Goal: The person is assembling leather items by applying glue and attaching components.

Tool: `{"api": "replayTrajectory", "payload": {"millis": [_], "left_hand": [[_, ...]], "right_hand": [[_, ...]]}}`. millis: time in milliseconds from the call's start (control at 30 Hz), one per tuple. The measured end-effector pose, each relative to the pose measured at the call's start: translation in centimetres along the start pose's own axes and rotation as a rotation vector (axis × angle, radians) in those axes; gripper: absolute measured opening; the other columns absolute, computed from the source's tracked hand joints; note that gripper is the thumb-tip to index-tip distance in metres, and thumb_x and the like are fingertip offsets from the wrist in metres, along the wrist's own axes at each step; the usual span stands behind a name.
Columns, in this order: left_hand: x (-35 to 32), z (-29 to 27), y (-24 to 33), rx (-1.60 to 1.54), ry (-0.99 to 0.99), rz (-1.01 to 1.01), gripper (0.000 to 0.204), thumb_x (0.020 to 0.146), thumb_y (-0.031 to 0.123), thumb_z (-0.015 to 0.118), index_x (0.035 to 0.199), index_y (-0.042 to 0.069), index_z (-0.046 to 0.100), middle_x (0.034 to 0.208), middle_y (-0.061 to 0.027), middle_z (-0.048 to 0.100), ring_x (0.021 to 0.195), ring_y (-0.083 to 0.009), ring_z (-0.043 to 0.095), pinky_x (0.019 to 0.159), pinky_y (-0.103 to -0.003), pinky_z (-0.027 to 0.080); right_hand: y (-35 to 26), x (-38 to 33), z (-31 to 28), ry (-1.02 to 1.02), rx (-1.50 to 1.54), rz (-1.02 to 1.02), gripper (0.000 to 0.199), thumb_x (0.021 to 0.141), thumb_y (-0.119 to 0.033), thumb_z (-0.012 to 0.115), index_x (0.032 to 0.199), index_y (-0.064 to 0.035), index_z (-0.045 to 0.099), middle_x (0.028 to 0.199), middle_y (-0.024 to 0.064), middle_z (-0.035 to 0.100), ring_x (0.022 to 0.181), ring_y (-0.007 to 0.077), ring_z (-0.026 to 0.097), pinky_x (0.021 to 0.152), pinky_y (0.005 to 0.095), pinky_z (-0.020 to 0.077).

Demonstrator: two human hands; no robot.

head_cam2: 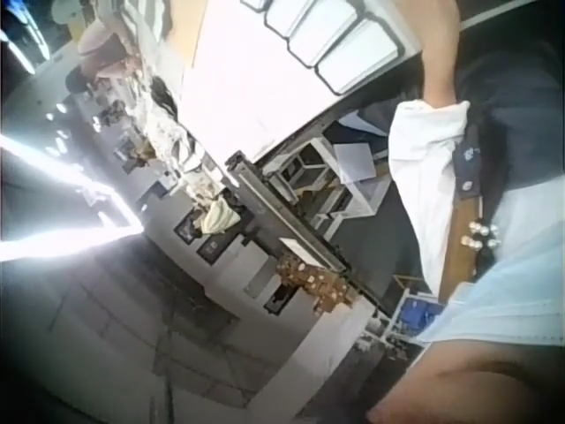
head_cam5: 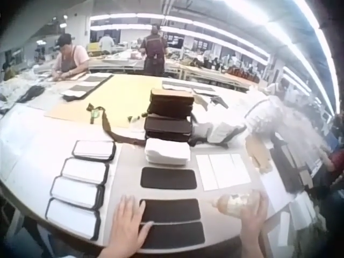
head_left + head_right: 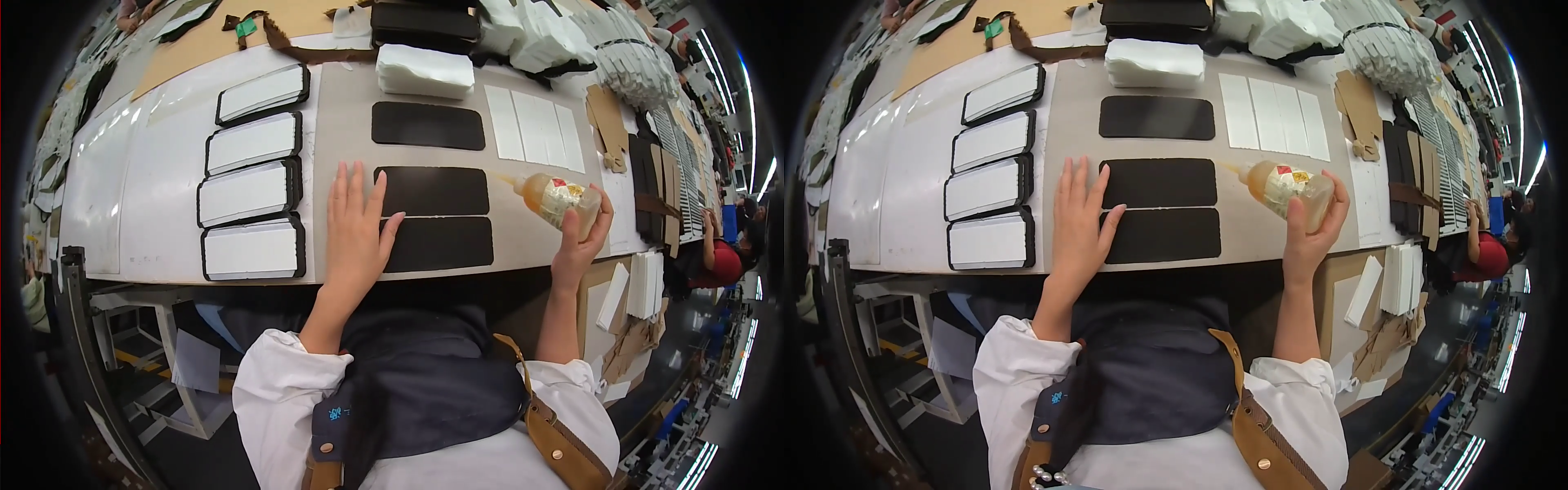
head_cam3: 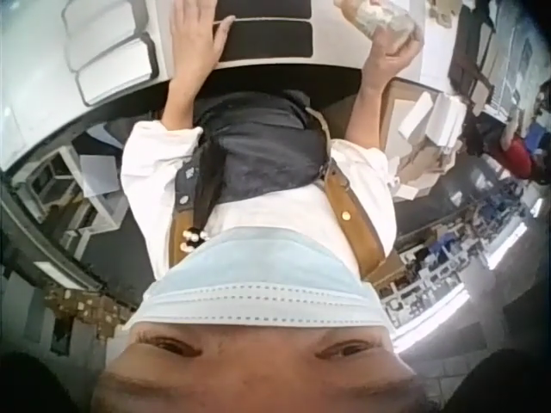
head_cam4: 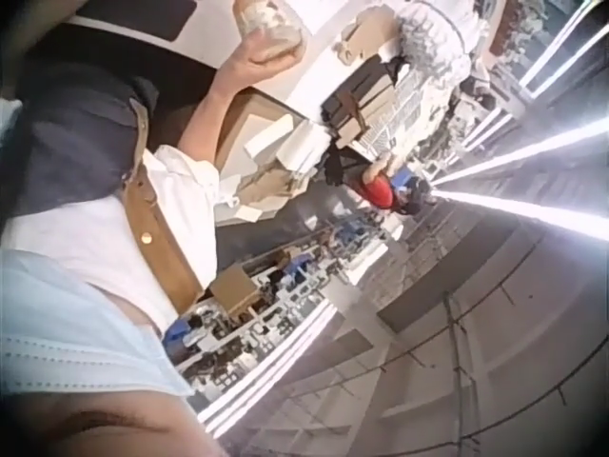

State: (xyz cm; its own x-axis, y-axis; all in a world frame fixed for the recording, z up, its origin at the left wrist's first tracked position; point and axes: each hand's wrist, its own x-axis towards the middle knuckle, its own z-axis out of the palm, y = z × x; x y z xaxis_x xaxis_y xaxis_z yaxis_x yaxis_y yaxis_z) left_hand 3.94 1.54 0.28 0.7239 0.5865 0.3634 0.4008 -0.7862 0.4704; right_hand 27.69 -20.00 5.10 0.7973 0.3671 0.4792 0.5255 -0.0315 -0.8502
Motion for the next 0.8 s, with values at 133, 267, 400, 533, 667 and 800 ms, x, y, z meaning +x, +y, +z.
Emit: {"api": "replayTrajectory", "payload": {"millis": [133,267,400,533,667,800], "left_hand": [[0.1,-0.1,0.1,0.016,0.005,0.007,0.055,0.103,0.023,0.064,0.153,0.005,0.051,0.164,-0.0252,0.036,0.155,-0.0475,0.026,0.123,-0.055,0.027],[0.0,0.1,0.0,0.012,0.011,0.002,0.053,0.102,0.021,0.064,0.152,0.006,0.052,0.163,-0.0254,0.037,0.154,-0.0477,0.027,0.123,-0.056,0.028],[0.0,0.1,0.0,0.026,0.007,-0.003,0.052,0.102,0.02,0.064,0.151,0.006,0.053,0.163,-0.0254,0.037,0.154,-0.0477,0.027,0.123,-0.056,0.028],[0.1,0.0,0.2,0.035,0.006,0.001,0.052,0.102,0.02,0.064,0.151,0.006,0.054,0.162,-0.0252,0.038,0.154,-0.0477,0.027,0.123,-0.056,0.028],[0.0,-0.1,0.2,0.04,0.002,-0.009,0.052,0.102,0.021,0.064,0.151,0.006,0.053,0.162,-0.025,0.038,0.154,-0.0475,0.027,0.123,-0.056,0.027],[0.0,-0.1,0.2,0.028,0.004,-0.01,0.052,0.102,0.021,0.064,0.151,0.006,0.053,0.162,-0.0248,0.038,0.154,-0.0471,0.027,0.123,-0.056,0.027]], "right_hand": [[0.4,-0.3,0.0,-0.018,0.015,0.003,0.059,0.096,-0.018,0.073,0.146,-0.0036,0.046,0.139,0.0082,0.049,0.126,0.0188,0.051,0.11,0.0342,0.0417],[0.6,-0.5,0.2,-0.031,-0.001,-0.026,0.06,0.095,-0.017,0.073,0.146,-0.0034,0.046,0.139,0.0085,0.049,0.127,0.02,0.05,0.111,0.0351,0.0406],[0.4,-0.7,0.4,-0.029,-0.076,-0.078,0.062,0.094,-0.018,0.075,0.147,-0.003,0.046,0.139,0.0095,0.049,0.129,0.0214,0.05,0.112,0.0358,0.0398],[0.1,-0.8,0.5,-0.045,-0.062,-0.081,0.063,0.094,-0.02,0.076,0.147,-0.0023,0.045,0.138,0.0109,0.049,0.128,0.0222,0.051,0.112,0.0365,0.0413],[0.0,-0.9,0.7,-0.066,-0.086,-0.115,0.061,0.098,-0.026,0.072,0.148,-0.0035,0.044,0.137,0.0098,0.05,0.125,0.0193,0.052,0.109,0.0337,0.0426],[-0.4,-1.0,0.9,-0.075,-0.082,-0.135,0.062,0.098,-0.025,0.073,0.148,-0.0026,0.043,0.136,0.0119,0.051,0.124,0.0211,0.054,0.109,0.0353,0.0441]]}}
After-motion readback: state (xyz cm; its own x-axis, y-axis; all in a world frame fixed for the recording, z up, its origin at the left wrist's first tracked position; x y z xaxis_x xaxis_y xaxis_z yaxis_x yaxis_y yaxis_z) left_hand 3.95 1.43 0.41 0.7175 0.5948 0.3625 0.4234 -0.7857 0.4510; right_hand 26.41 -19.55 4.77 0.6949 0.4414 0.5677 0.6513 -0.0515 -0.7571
